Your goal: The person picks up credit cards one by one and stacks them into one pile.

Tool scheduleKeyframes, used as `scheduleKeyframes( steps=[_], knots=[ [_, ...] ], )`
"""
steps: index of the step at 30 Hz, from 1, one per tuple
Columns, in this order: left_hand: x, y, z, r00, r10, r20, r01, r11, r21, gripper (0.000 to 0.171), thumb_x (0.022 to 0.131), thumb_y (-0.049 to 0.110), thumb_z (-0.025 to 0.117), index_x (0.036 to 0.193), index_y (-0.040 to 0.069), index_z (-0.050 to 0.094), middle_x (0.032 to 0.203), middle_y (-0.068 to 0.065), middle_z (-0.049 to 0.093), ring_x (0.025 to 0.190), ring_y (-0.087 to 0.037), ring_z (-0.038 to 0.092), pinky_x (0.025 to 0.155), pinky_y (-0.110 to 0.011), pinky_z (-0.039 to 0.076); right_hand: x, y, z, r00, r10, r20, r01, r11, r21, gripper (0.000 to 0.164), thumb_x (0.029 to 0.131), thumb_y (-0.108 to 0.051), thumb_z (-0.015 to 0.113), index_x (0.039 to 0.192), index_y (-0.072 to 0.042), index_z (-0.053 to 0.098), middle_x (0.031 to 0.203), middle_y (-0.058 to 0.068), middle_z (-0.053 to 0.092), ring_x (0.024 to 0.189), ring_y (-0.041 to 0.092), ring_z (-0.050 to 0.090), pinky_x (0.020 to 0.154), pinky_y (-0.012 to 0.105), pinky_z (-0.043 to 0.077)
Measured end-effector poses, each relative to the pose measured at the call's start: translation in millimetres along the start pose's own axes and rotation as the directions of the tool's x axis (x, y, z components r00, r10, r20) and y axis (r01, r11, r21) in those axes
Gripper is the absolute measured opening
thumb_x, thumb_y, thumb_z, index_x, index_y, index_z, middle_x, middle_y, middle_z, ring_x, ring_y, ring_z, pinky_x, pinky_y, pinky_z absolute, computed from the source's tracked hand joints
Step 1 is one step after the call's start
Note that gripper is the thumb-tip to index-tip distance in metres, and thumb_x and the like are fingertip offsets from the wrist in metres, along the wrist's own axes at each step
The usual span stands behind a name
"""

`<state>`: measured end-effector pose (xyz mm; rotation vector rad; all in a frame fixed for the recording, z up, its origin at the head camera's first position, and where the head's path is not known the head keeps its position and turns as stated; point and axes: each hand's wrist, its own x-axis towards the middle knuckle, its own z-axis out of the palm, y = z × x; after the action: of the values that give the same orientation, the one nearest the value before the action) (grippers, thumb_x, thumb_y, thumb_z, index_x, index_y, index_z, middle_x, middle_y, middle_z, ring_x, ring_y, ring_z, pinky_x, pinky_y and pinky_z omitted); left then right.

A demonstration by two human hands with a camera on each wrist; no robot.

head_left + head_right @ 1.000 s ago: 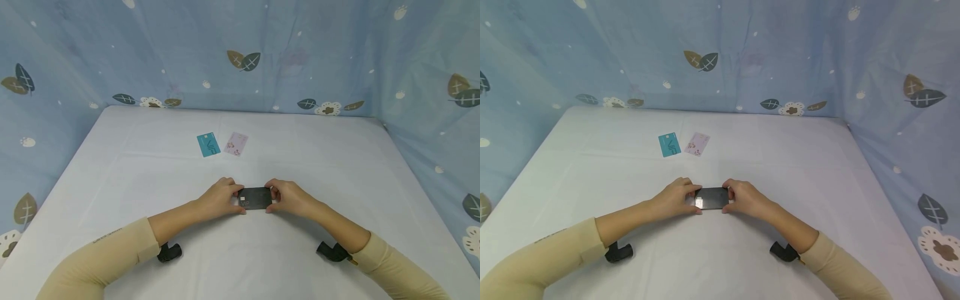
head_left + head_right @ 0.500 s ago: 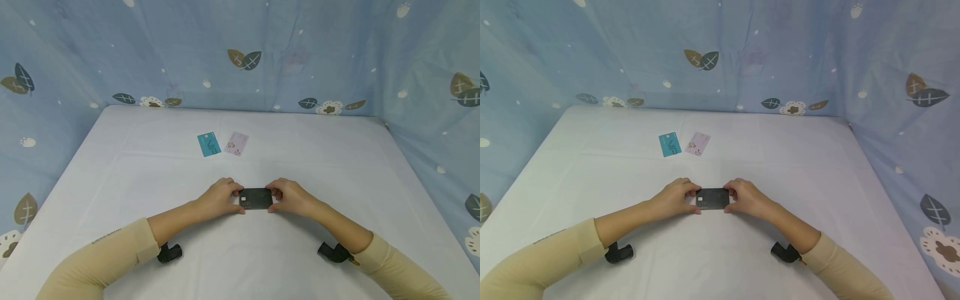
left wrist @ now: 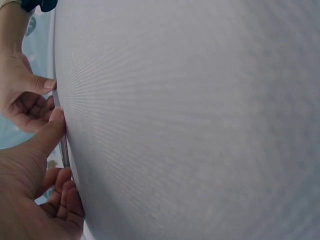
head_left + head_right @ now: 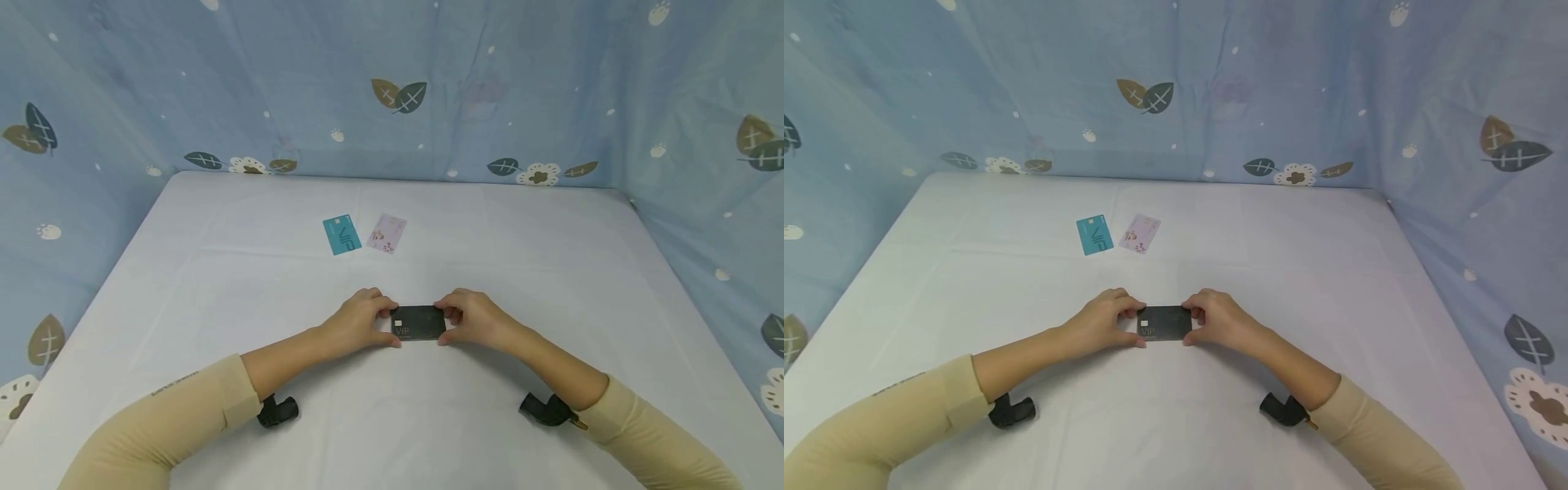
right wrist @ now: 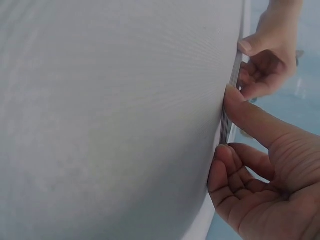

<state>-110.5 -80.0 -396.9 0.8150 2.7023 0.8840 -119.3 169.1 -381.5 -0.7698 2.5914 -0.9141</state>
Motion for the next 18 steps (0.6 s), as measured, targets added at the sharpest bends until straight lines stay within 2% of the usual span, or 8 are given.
scheduleKeyframes(
  steps=[4, 11, 18],
  knots=[
    [0.2, -0.6, 0.0, 1.000, 0.006, -0.002, -0.006, 1.000, -0.007, 0.060, 0.067, 0.036, 0.085, 0.113, 0.004, 0.066, 0.088, 0.002, 0.052, 0.085, -0.014, 0.044, 0.073, -0.026, 0.041, -0.1, 1.5, -0.3, 1.000, -0.004, -0.011, 0.004, 1.000, -0.007, 0.055, 0.062, -0.015, 0.088, 0.108, 0.005, 0.066, 0.089, 0.004, 0.062, 0.075, 0.012, 0.056, 0.067, 0.023, 0.049],
    [2.3, -3.9, -0.5, 1.000, -0.002, 0.010, 0.002, 1.000, -0.016, 0.060, 0.066, 0.037, 0.085, 0.113, 0.005, 0.065, 0.087, 0.003, 0.051, 0.084, -0.013, 0.045, 0.073, -0.026, 0.040, -1.0, 3.4, -1.7, 1.000, 0.024, 0.013, -0.024, 1.000, 0.013, 0.056, 0.064, -0.014, 0.087, 0.111, 0.004, 0.064, 0.089, 0.003, 0.061, 0.078, 0.012, 0.055, 0.068, 0.024, 0.049],
    [2.7, -7.2, -2.4, 1.000, -0.004, 0.025, 0.006, 0.997, -0.073, 0.064, 0.063, 0.036, 0.087, 0.114, 0.005, 0.064, 0.089, 0.002, 0.054, 0.084, -0.012, 0.047, 0.075, -0.027, 0.042, -1.6, 1.9, -2.9, 0.998, 0.039, 0.041, -0.040, 0.999, 0.007, 0.061, 0.064, -0.015, 0.087, 0.116, 0.003, 0.062, 0.091, 0.004, 0.060, 0.079, 0.013, 0.054, 0.070, 0.025, 0.049]
  ],
)
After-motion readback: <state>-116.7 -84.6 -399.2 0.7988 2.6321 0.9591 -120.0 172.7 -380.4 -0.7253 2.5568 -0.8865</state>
